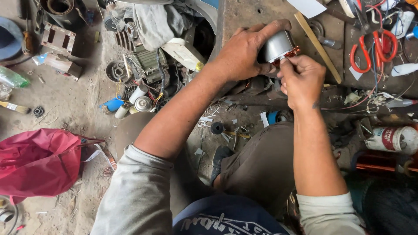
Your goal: The person uses a wooden stick to press and adjust copper windings on a cylindrical motor stator. They rotate the stator to access different sections and continue pressing the windings into place.
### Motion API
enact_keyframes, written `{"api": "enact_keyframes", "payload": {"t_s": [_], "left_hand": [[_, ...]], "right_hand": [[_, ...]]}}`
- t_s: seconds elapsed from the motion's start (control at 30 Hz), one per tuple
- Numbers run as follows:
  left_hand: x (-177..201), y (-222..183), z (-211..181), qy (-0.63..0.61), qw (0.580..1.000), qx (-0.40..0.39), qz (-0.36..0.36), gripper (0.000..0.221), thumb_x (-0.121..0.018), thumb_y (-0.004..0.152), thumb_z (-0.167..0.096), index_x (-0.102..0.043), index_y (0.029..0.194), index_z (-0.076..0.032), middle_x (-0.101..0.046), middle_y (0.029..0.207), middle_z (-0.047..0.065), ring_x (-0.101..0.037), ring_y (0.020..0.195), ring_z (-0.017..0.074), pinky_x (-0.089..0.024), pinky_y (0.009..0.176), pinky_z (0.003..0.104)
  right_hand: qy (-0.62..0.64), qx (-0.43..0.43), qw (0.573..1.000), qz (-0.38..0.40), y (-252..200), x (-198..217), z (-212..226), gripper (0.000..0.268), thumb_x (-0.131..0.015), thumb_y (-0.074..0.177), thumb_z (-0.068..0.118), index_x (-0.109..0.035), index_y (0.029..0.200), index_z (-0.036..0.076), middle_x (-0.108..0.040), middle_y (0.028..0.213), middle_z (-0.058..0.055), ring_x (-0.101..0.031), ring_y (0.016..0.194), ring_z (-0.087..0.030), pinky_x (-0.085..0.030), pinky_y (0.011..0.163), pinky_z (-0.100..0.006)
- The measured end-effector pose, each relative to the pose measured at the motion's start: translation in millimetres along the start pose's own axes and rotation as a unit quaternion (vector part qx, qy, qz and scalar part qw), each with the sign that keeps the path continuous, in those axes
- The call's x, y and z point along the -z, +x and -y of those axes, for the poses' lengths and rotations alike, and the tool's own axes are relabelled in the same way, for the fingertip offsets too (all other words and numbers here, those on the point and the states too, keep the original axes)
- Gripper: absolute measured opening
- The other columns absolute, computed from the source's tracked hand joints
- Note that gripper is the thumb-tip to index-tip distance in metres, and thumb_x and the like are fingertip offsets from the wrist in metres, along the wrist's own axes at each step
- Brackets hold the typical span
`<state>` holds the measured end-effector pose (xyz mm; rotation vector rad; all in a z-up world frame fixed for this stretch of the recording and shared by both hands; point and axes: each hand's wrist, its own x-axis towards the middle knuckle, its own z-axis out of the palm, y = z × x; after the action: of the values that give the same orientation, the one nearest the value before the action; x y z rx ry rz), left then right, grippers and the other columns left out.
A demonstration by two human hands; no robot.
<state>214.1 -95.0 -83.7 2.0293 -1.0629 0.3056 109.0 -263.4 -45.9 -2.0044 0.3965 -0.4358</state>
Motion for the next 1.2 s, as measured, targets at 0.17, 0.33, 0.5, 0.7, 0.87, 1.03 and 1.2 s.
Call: {"api": "enact_keyframes", "payload": {"t_s": [0.17,0.33,0.5,0.7,0.87,1.03,1.2], "left_hand": [[14.7,2.0,-4.0,-0.043,0.998,-0.028,0.037,0.104,-0.094,0.085,-0.046,-0.023,0.158,-0.021,-0.062,0.146,0.018,-0.06,0.136,0.0345,-0.034,0.108,0.047],[19.1,1.4,-7.4,-0.033,0.997,-0.038,0.058,0.099,-0.089,0.09,-0.046,-0.018,0.156,-0.027,-0.066,0.143,0.016,-0.061,0.134,0.0334,-0.032,0.108,0.047],[13.0,3.1,-1.5,-0.004,0.998,-0.041,0.049,0.104,-0.09,0.089,-0.051,-0.018,0.158,-0.024,-0.065,0.142,0.017,-0.064,0.129,0.0337,-0.034,0.104,0.043],[32.5,21.6,-0.8,-0.015,0.995,-0.063,0.072,0.097,-0.087,0.082,-0.059,-0.026,0.152,-0.032,-0.059,0.153,0.003,-0.063,0.131,0.0323,-0.031,0.099,0.045],[39.6,19.7,-2.0,-0.023,0.99,-0.045,0.132,0.09,-0.079,0.087,-0.058,-0.027,0.155,-0.032,-0.053,0.154,0.011,-0.052,0.136,0.0314,-0.024,0.105,0.044],[41.9,20.1,-14.6,0.003,0.988,-0.03,0.152,0.096,-0.081,0.085,-0.052,-0.02,0.156,-0.027,-0.042,0.161,0.015,-0.039,0.149,0.0332,-0.018,0.111,0.052],[23.1,23.6,-1.6,0.081,0.982,-0.039,0.165,0.12,-0.082,0.092,-0.066,0.003,0.161,-0.017,-0.034,0.167,0.022,-0.035,0.153,0.0337,-0.018,0.114,0.05]], "right_hand": [[0.034,-0.031,0.995,0.087,-18.1,16.1,23.7,0.014,-0.061,0.107,0.015,-0.069,0.11,0.004,-0.065,0.076,-0.01,-0.048,0.043,-0.01,-0.038,0.034,-0.025],[0.016,0.097,0.993,0.058,-20.0,8.3,0.8,0.012,-0.061,0.108,0.003,-0.065,0.097,-0.001,-0.066,0.073,-0.013,-0.052,0.043,-0.014,-0.043,0.037,-0.027],[-0.033,0.163,0.985,0.034,-0.2,-0.7,-20.3,0.019,-0.066,0.107,0.0,-0.062,0.089,0.004,-0.07,0.069,-0.01,-0.059,0.053,-0.01,-0.047,0.047,-0.027],[-0.022,0.117,0.984,0.131,-22.1,27.6,8.7,0.021,-0.062,0.106,0.006,-0.063,0.124,-0.006,-0.074,0.089,-0.018,-0.058,0.049,-0.012,-0.053,0.039,-0.025],[-0.133,0.412,0.896,0.094,-30.5,27.8,6.4,0.02,-0.068,0.105,-0.008,-0.07,0.124,-0.012,-0.073,0.119,-0.026,-0.071,0.109,-0.037,-0.059,0.099,-0.045],[-0.105,0.411,0.903,0.073,-26.9,22.6,-6.3,0.019,-0.062,0.105,-0.01,-0.072,0.121,-0.009,-0.074,0.11,-0.022,-0.07,0.073,-0.025,-0.058,0.075,-0.039],[-0.098,0.403,0.905,0.091,-24.5,22.2,-9.6,0.021,-0.064,0.107,-0.008,-0.07,0.127,-0.01,-0.073,0.116,-0.024,-0.07,0.073,-0.025,-0.059,0.076,-0.037]]}}
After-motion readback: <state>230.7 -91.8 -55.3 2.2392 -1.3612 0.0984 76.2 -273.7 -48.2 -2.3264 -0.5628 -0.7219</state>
